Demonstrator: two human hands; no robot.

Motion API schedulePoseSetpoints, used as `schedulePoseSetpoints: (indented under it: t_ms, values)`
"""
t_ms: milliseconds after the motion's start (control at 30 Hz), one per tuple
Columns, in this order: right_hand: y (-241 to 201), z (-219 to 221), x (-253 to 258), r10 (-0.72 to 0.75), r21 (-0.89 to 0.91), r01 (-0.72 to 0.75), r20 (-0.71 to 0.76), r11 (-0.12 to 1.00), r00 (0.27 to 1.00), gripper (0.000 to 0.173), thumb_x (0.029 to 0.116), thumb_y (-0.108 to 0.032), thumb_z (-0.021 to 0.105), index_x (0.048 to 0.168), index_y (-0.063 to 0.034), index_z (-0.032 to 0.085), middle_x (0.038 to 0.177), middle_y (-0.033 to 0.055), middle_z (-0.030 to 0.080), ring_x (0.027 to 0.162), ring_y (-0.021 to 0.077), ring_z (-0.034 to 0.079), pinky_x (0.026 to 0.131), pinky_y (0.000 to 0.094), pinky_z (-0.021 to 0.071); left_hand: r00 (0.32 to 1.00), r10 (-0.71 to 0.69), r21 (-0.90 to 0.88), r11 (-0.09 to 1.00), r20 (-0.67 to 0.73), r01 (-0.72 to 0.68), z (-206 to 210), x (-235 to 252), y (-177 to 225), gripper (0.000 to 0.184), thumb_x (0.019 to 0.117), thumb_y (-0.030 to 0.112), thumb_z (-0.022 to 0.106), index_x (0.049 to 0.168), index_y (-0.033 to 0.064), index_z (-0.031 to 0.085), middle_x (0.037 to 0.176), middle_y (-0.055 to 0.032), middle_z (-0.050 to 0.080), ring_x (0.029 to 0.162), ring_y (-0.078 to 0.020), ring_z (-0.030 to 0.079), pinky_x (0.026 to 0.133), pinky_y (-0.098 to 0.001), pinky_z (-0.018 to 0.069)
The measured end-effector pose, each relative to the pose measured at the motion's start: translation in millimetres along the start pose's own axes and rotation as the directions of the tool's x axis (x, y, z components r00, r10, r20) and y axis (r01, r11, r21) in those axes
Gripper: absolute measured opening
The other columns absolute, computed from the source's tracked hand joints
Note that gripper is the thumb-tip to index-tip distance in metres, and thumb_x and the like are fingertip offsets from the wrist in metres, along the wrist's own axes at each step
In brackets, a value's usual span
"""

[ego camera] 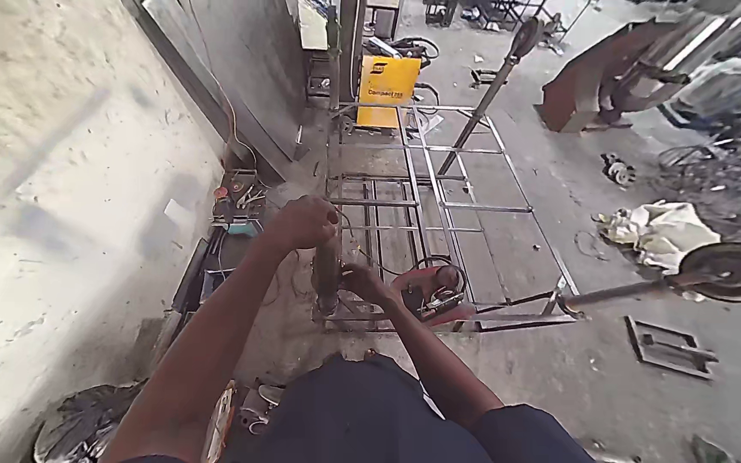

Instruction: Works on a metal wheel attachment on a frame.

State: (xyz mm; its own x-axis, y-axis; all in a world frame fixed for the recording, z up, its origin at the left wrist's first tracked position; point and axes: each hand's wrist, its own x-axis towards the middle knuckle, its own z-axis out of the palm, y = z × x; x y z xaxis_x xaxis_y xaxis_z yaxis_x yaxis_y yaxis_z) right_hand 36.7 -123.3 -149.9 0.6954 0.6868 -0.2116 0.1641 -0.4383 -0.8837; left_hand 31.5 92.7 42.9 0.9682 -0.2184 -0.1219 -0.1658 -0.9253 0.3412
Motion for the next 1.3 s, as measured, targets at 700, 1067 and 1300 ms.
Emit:
schedulePoseSetpoints:
  t_ms: [700,1067,1300]
  values:
    - [-12,-5,-3,0.030,-0.069,-0.030,-0.003,0.997,1.000,0.045,0.0906,-0.030,0.079,0.128,-0.0076,0.067,0.112,0.0067,0.076,0.102,0.0131,0.072,0.099,0.0371,0.0565,0.965,-0.092,0.448,0.894,0.244,-0.028,45,2,63,0.036,0.0693,0.043,0.083,0.094,0.0191,0.074,0.117,-0.0038,0.070,0.114,-0.0344,0.062,0.090,-0.0679,0.0457]
    - [-7,-6,-4,0.020,0.003,-0.020,0.012,1.000,1.000,0.048,0.0898,-0.026,0.080,0.131,-0.0057,0.065,0.112,0.0084,0.076,0.101,0.0140,0.073,0.099,0.0367,0.0571,0.968,-0.067,0.443,0.895,0.243,-0.050,50,14,52,0.029,0.0744,0.040,0.082,0.084,0.0151,0.071,0.099,-0.0088,0.072,0.108,-0.0381,0.063,0.090,-0.0715,0.0454]
    - [-3,-4,-4,0.003,0.012,-0.003,0.012,1.000,1.000,0.046,0.0909,-0.025,0.079,0.131,-0.0067,0.066,0.113,0.0094,0.076,0.102,0.0162,0.074,0.099,0.0398,0.0570,0.959,-0.062,0.423,0.904,0.277,-0.064,50,19,44,0.028,0.0778,0.042,0.079,0.082,0.0160,0.071,0.094,-0.0076,0.071,0.100,-0.0359,0.065,0.081,-0.0674,0.0487]
